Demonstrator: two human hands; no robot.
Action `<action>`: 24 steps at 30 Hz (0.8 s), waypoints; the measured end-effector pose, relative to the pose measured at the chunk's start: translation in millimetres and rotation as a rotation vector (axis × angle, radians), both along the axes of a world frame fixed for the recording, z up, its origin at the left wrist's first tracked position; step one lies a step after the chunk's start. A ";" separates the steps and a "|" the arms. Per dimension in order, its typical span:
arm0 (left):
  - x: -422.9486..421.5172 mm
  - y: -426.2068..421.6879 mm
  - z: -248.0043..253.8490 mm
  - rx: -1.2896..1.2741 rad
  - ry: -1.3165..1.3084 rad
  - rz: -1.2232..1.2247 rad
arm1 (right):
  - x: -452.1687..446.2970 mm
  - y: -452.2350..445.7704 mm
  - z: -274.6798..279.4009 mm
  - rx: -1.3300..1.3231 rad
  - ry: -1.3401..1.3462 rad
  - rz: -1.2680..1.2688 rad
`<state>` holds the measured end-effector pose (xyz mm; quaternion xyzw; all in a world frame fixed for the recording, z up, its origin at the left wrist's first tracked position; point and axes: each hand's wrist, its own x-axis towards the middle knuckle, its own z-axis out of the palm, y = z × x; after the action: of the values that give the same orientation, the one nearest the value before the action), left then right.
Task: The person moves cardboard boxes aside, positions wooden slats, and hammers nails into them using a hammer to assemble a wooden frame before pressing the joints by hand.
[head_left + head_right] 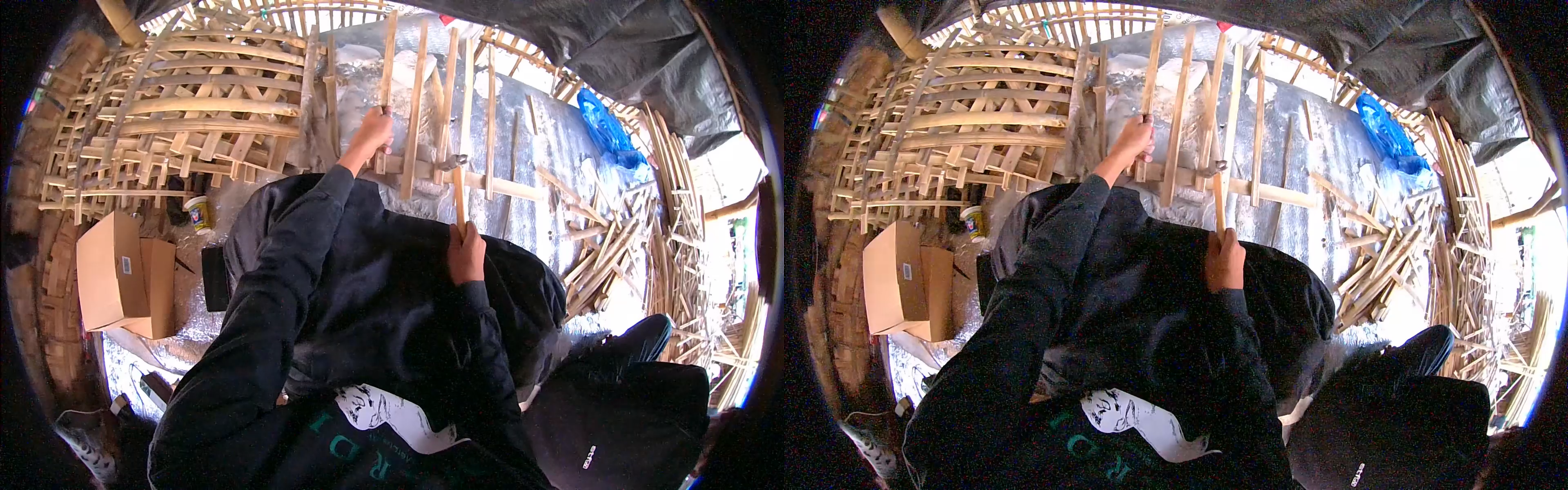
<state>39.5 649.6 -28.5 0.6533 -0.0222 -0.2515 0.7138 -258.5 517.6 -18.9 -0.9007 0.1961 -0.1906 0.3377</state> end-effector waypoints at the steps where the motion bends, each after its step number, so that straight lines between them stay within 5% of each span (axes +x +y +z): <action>1: -4.2 -2.2 6.5 -0.008 0.008 0.005 | 0.2 -1.1 2.1 -0.003 -0.002 -0.018; 16: -20.1 -38.2 -29.1 -0.192 0.164 0.199 | 1.6 2.3 7.2 0.015 -0.004 0.033; 24: -18.4 -41.6 -40.3 -0.336 0.226 0.150 | 8.5 25.1 64.7 -0.021 -0.079 -0.011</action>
<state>21.2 608.0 -68.9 0.4926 0.0649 -0.2619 0.8274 -250.0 542.7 45.8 -0.8949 0.1852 -0.2301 0.3345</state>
